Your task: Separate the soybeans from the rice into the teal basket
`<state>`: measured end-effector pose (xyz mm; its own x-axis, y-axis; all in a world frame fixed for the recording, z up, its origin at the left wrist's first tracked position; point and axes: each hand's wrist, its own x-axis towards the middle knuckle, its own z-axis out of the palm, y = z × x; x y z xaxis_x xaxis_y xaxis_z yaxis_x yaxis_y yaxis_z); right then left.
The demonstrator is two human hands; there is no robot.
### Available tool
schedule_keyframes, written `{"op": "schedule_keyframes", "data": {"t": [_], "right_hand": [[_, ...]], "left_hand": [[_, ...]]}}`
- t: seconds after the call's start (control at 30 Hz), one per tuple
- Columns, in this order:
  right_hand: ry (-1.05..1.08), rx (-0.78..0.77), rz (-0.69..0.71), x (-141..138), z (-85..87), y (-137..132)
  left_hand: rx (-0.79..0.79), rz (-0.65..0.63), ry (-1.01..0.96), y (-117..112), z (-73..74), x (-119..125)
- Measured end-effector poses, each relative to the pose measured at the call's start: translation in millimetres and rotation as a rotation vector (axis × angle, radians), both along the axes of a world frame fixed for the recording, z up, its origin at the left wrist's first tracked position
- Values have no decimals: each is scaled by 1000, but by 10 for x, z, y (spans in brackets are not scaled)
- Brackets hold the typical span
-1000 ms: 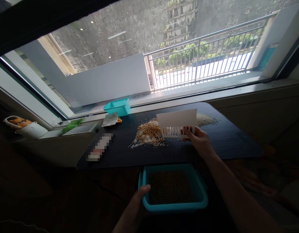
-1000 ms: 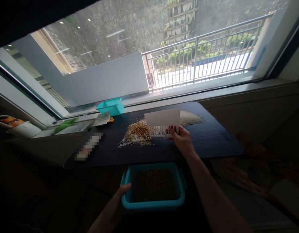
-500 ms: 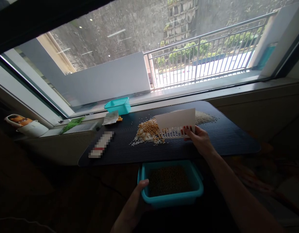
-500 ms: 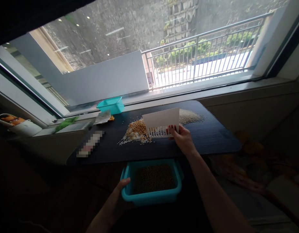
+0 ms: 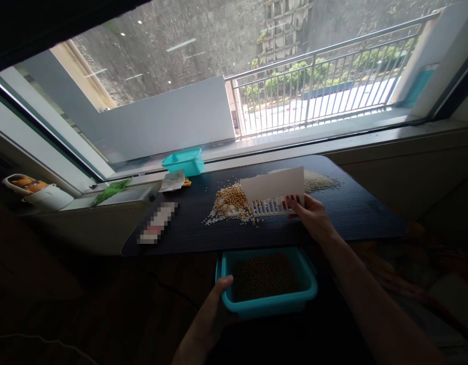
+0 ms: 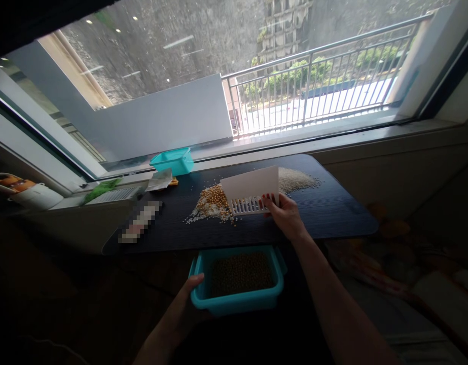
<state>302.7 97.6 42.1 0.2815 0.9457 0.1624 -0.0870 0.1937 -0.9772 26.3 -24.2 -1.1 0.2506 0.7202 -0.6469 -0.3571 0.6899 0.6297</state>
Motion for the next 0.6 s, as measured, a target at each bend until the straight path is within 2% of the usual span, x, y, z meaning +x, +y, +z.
{"op": "schedule_keyframes", "data": {"t": [0.17, 0.6], "right_hand": [[-27, 9, 23, -8, 22, -17], [-37, 24, 108, -37, 79, -72]], "left_hand": [[-9, 32, 13, 8, -34, -17], [5, 22, 2, -21, 54, 12]]}}
